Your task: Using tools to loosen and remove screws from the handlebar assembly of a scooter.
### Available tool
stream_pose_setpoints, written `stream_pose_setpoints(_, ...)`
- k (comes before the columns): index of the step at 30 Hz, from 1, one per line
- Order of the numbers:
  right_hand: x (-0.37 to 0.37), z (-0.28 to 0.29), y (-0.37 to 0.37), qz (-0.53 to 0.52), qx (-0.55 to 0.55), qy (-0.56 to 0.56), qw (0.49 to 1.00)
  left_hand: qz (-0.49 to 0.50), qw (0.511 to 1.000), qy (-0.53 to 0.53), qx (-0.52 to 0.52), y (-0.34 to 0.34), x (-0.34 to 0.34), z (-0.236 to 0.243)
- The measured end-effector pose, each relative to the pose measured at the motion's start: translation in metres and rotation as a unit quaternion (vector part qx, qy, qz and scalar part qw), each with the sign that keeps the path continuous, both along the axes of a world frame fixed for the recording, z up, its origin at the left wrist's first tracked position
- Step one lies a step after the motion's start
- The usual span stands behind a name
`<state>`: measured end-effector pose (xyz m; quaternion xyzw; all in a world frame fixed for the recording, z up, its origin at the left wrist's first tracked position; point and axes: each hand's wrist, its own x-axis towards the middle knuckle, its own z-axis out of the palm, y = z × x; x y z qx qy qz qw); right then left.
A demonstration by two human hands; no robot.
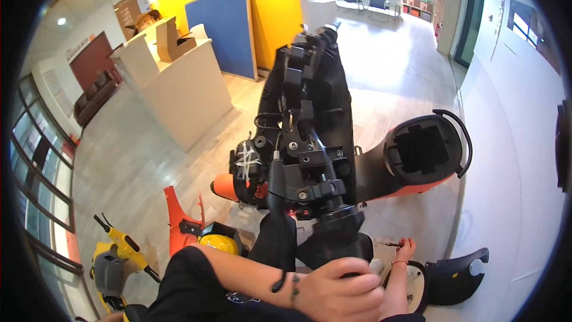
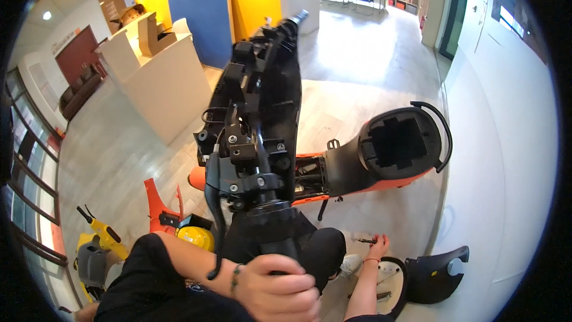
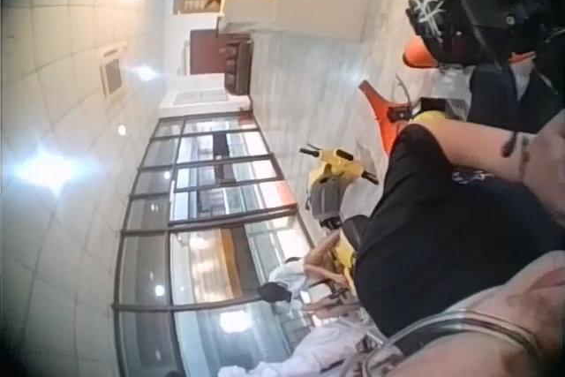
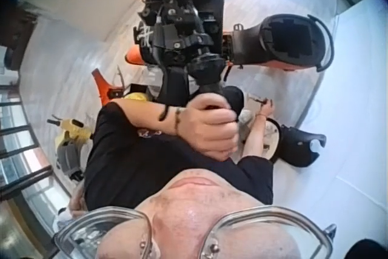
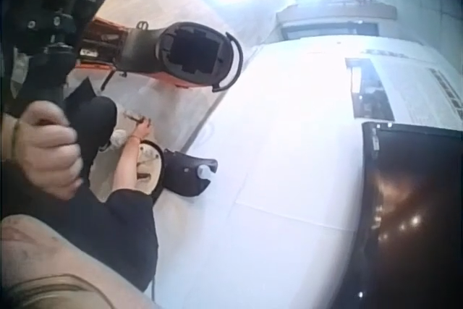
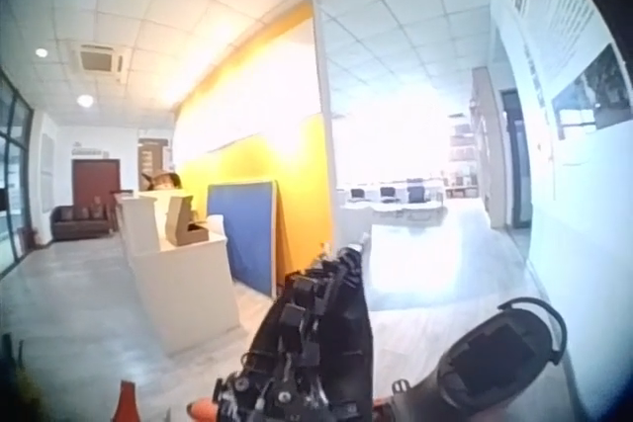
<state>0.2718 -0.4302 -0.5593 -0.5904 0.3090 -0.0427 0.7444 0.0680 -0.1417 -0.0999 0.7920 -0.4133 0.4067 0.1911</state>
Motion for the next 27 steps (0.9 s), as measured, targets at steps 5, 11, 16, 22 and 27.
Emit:
stream_pose_setpoints(5, -0.032, 0.009, -0.043, 0.001, 0.0, -0.002, 1.0, 0.075, 0.997, -0.006, -0.006, -0.05, 0.043, -0.043)
stream_pose_setpoints(11, -0.079, 0.049, -0.083, -0.024, 0.023, -0.038, 0.999, 0.125, 0.991, -0.03, 0.022, -0.071, 0.087, -0.065)
stream_pose_setpoints(16, -0.097, 0.1, -0.086, -0.033, 0.047, -0.075, 0.996, 0.166, 0.981, -0.056, 0.085, -0.077, 0.11, -0.071)
stream_pose_setpoints(22, -0.094, 0.151, -0.092, -0.144, 0.006, -0.09, 0.985, 0.179, 0.969, -0.072, 0.156, -0.086, 0.14, -0.075)
stream_pose_setpoints(27, -0.056, 0.308, -0.089, -0.119, -0.172, -0.232, 0.95, 0.27, 0.945, -0.127, 0.129, -0.096, 0.173, -0.091)
